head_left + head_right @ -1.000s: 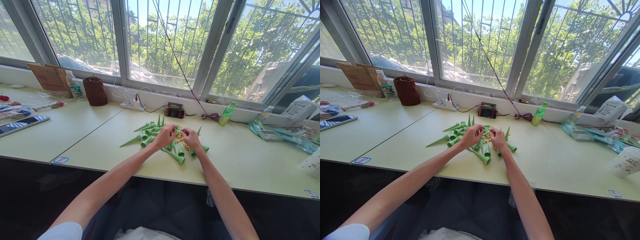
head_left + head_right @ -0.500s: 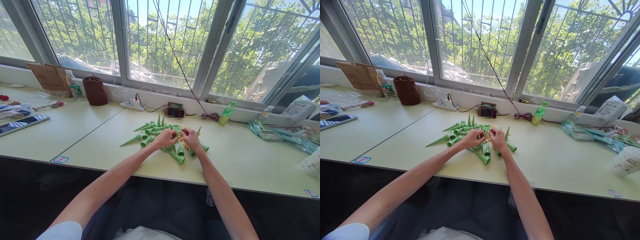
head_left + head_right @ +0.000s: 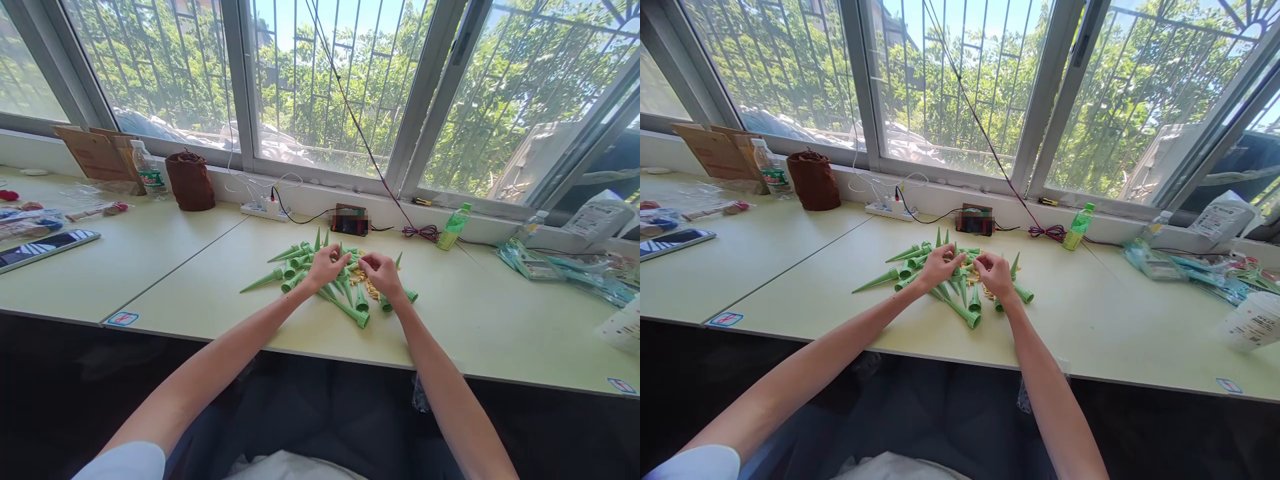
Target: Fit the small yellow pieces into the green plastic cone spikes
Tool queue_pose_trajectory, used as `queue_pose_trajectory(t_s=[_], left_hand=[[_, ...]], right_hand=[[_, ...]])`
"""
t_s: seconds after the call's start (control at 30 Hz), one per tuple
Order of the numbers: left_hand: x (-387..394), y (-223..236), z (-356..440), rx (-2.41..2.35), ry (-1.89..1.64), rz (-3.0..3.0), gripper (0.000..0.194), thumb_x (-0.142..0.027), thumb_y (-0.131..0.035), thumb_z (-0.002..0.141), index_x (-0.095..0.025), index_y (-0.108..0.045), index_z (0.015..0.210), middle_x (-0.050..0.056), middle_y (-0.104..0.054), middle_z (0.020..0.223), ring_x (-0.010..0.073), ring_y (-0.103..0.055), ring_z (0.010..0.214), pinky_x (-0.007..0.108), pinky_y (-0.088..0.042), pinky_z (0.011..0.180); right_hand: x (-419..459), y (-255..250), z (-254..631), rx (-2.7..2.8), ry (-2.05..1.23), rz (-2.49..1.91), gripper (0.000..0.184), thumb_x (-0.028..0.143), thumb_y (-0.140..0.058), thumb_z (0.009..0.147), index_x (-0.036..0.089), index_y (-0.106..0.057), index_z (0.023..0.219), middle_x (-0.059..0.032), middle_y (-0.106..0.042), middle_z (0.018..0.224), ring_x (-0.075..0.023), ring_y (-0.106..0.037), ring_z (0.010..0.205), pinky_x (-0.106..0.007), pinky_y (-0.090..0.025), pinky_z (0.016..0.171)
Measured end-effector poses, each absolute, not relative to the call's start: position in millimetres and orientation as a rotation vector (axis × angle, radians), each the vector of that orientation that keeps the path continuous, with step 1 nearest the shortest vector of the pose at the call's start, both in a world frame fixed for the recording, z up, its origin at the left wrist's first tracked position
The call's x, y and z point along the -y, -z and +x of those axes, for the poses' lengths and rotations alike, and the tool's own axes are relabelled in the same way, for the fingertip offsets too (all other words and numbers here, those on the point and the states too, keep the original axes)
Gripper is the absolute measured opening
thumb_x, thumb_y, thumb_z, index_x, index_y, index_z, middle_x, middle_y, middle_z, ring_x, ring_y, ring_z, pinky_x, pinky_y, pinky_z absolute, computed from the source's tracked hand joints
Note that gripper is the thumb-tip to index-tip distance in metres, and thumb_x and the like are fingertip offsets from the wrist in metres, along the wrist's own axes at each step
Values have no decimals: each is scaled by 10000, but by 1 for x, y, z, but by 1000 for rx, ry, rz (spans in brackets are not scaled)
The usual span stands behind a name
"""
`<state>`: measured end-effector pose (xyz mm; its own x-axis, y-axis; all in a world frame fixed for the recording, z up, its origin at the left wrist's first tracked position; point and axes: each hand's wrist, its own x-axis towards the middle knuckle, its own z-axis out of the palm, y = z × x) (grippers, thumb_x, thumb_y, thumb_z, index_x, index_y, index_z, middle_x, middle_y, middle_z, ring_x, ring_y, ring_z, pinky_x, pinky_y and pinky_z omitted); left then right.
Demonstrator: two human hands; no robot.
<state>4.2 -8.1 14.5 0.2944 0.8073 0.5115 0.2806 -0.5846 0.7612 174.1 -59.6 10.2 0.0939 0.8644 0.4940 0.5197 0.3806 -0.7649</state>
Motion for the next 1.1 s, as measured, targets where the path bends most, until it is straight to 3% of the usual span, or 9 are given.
queue_pose_trajectory(t_s=[0.2,0.5,0.7,0.93,1.1], left_hand=[[7,-14,3,-1035,-1327,1973,447,-528,-632,759,-196,-364,627,-61,-404,537,88,-393,516,224,-344,532],[8,-13,4,-1095,-1301,2000,458,-541,-644,754,-197,-377,613,-52,-446,528,98,-413,509,242,-345,528],[8,-12,6,-1107,-1241,1962,452,-573,-621,769,-196,-430,610,-35,-509,508,108,-467,460,255,-370,505],[12,-11,7,-1022,-1174,1849,457,-613,-570,798,-197,-492,628,-62,-423,352,113,-443,345,255,-362,445],[17,-14,8,-943,-1089,1824,436,-576,-598,792,-173,-567,629,-27,-499,390,108,-450,358,246,-360,415]], right_hand=[[63,-11,170,1603,-577,-1173,278,438,-673,764,161,-667,794,-64,-689,698,-163,-609,590,-275,-491,558],[66,-12,167,1651,-660,-1131,276,436,-687,761,166,-675,817,-39,-674,705,-147,-598,602,-267,-493,572],[65,-12,167,1654,-608,-1158,274,448,-671,767,175,-668,793,-38,-662,677,-146,-571,569,-272,-473,559],[62,-8,169,1680,-467,-1227,281,448,-626,795,171,-676,795,-46,-670,663,-149,-556,545,-277,-455,541],[61,-9,171,1665,-399,-1254,254,410,-603,807,165,-666,778,-47,-672,666,-151,-570,564,-273,-451,565]])
